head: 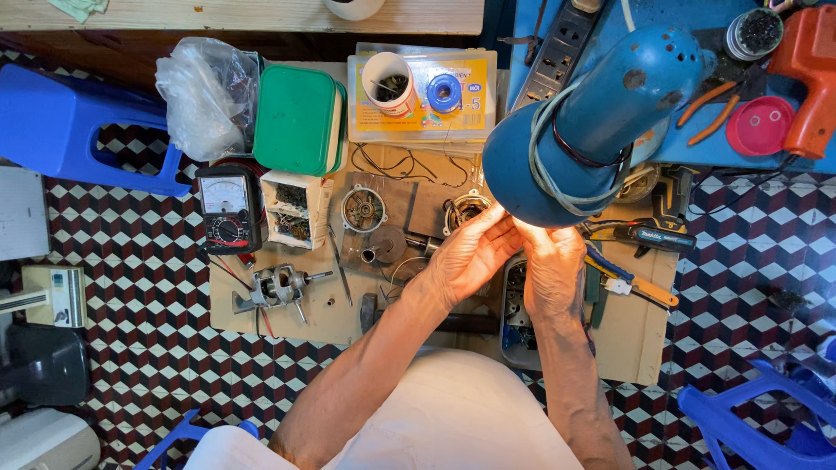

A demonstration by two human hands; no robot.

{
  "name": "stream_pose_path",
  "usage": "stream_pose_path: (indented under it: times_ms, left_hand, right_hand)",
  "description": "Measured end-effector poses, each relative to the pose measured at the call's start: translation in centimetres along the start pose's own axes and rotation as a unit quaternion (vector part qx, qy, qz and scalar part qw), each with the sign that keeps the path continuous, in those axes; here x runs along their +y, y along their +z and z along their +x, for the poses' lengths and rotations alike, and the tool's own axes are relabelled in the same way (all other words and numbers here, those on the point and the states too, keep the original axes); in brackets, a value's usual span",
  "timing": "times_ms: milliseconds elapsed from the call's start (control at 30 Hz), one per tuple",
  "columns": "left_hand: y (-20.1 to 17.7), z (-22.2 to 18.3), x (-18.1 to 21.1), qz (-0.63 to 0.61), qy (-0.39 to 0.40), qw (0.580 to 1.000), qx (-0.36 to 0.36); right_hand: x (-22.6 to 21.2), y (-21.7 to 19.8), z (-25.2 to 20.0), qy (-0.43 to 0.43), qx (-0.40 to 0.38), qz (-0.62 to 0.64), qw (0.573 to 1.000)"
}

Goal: The person works on a disassembled electrical component, likely a fan motor, using a hammer and screwdriver to adjust internal parts. They also use a pen to mark a small metal piece before placing it into the assembly.

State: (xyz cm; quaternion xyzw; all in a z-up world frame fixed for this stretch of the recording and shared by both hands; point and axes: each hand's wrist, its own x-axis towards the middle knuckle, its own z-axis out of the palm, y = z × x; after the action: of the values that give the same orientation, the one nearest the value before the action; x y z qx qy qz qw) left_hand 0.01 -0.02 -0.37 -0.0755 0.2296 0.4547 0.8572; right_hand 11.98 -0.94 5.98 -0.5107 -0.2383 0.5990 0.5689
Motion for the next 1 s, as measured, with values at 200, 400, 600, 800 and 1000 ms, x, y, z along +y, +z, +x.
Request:
stream_pose_path:
  times_ms: [200, 400, 600, 800, 1000]
  left_hand:
    - [-0.14, 0.00, -0.03, 0.004, 0.002, 1.000, 0.005]
    - [0.12, -0.13, 0.07, 0.027, 0.018, 0.999, 0.005]
    - [0.61, -0.55, 0.37, 0.060, 0.031, 0.997, 0.023]
    - [0.65, -0.61, 0.42, 0.065, 0.036, 0.997, 0.018]
    - [-0.12, -0.43, 0.50, 0.083, 0.030, 0.996, 0.029]
  right_hand:
    - [0.12, -0.16, 0.13, 0.011, 0.005, 0.002, 1.000]
    - [0.36, -0.25, 0.29, 0.021, 0.022, -0.007, 1.000]
    - [0.38, -0.28, 0.34, 0.037, 0.019, -0.011, 0.999]
    - [0.33, -0.02, 0.44, 0.033, 0.017, 0.001, 0.999]
    - [0.03, 0.23, 0.20, 0.031, 0.026, -0.017, 0.999]
